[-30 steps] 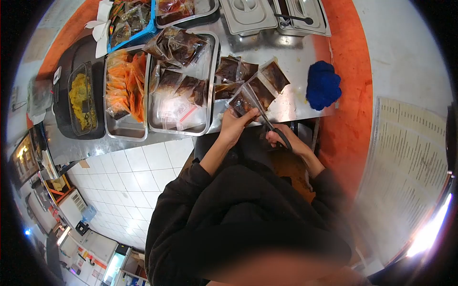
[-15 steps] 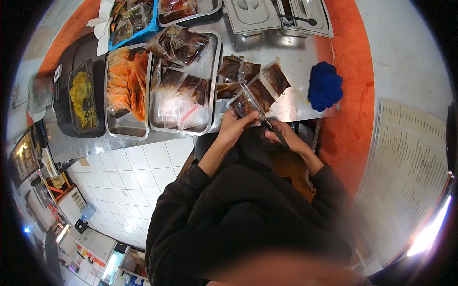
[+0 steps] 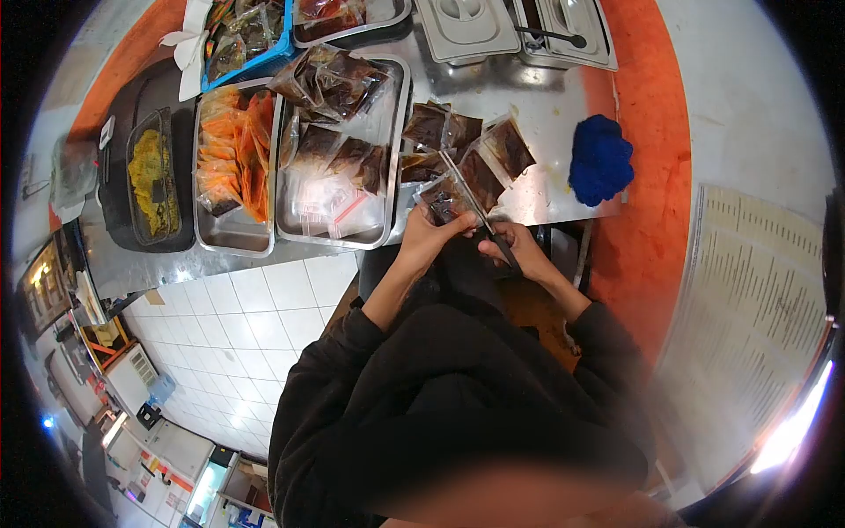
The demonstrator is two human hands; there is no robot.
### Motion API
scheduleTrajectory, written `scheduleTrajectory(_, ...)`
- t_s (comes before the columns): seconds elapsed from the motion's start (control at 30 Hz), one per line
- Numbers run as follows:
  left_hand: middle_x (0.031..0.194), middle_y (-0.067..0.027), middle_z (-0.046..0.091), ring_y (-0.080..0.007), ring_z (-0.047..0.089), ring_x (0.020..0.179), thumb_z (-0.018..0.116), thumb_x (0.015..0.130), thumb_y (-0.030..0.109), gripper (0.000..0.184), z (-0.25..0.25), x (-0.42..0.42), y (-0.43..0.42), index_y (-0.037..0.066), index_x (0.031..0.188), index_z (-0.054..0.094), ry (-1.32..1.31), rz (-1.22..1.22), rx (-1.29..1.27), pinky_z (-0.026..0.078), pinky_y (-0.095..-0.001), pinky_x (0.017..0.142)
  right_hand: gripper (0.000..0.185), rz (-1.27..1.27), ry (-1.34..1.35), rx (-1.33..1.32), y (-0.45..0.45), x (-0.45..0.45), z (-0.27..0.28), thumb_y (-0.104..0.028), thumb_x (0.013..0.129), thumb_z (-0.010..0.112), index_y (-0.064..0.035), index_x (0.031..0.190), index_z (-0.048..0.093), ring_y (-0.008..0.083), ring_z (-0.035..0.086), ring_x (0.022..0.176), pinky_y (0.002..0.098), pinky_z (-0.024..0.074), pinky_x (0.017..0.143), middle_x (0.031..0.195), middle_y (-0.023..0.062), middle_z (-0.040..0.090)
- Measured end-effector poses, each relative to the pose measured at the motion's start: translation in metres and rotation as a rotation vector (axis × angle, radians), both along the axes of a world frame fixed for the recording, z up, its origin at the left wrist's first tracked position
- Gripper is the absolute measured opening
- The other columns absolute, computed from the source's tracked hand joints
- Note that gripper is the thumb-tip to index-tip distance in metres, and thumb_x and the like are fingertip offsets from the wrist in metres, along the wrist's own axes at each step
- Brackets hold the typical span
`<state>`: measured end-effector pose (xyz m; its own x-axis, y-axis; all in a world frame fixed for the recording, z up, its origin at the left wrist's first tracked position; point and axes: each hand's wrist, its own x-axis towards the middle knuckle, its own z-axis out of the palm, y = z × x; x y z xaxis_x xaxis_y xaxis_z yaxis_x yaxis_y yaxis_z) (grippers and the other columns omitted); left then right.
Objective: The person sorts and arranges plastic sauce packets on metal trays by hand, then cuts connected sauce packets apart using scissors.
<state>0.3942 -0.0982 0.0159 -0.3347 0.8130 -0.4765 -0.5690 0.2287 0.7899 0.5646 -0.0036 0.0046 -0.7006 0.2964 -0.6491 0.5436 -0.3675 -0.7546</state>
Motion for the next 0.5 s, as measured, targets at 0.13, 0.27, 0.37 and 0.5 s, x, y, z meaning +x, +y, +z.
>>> scheduleTrajectory(0.13,0.088,-0.0055,0.062,-0.0126,0.06,0.074,0.073,0.077,0.006,0.035,-0.002,-0.004,-0.002,-0.001,0.106,0.054,-0.002,-0.056,-0.018,0.051,-0.0259,0.063,0.046,0.017,-0.029,0.0,-0.001,0.0,-0.002,-0.045,0.079,0.07,-0.0009,0.087,0.059,0.0097,0.048,0.061,0.024,0.0356,0.053,0.069,0.001,0.053)
scheduleTrajectory(0.27,0.087,-0.0048,0.063,-0.0114,0.06,0.07,0.073,0.077,0.006,0.037,-0.003,-0.001,-0.008,-0.002,0.107,0.054,0.079,-0.087,-0.056,0.051,-0.0249,0.063,0.047,-0.06,0.085,0.005,-0.005,-0.007,0.0,-0.043,0.079,0.07,0.0005,0.093,0.06,0.01,0.049,0.061,0.0248,0.0373,0.054,0.069,0.0013,0.054)
scheduleTrajectory(0.37,0.081,-0.0045,0.062,-0.0108,0.059,0.067,0.071,0.078,0.004,0.025,0.0,-0.002,-0.008,-0.001,0.097,0.057,0.108,-0.051,-0.018,0.049,-0.0244,0.061,0.049,-0.055,0.106,0.005,-0.002,-0.012,0.009,-0.044,0.079,0.07,0.0016,0.096,0.06,0.0101,0.05,0.062,0.0248,0.0387,0.056,0.071,0.0024,0.055)
scheduleTrajectory(0.5,0.082,-0.0047,0.062,-0.0106,0.059,0.068,0.071,0.078,0.004,0.026,0.003,-0.004,-0.01,-0.002,0.098,0.056,0.041,-0.033,-0.038,0.049,-0.0243,0.061,0.052,0.102,-0.105,-0.034,0.006,-0.011,0.013,-0.044,0.08,0.069,0.0037,0.099,0.06,0.0093,0.051,0.066,0.0236,0.0395,0.057,0.077,0.0045,0.059)
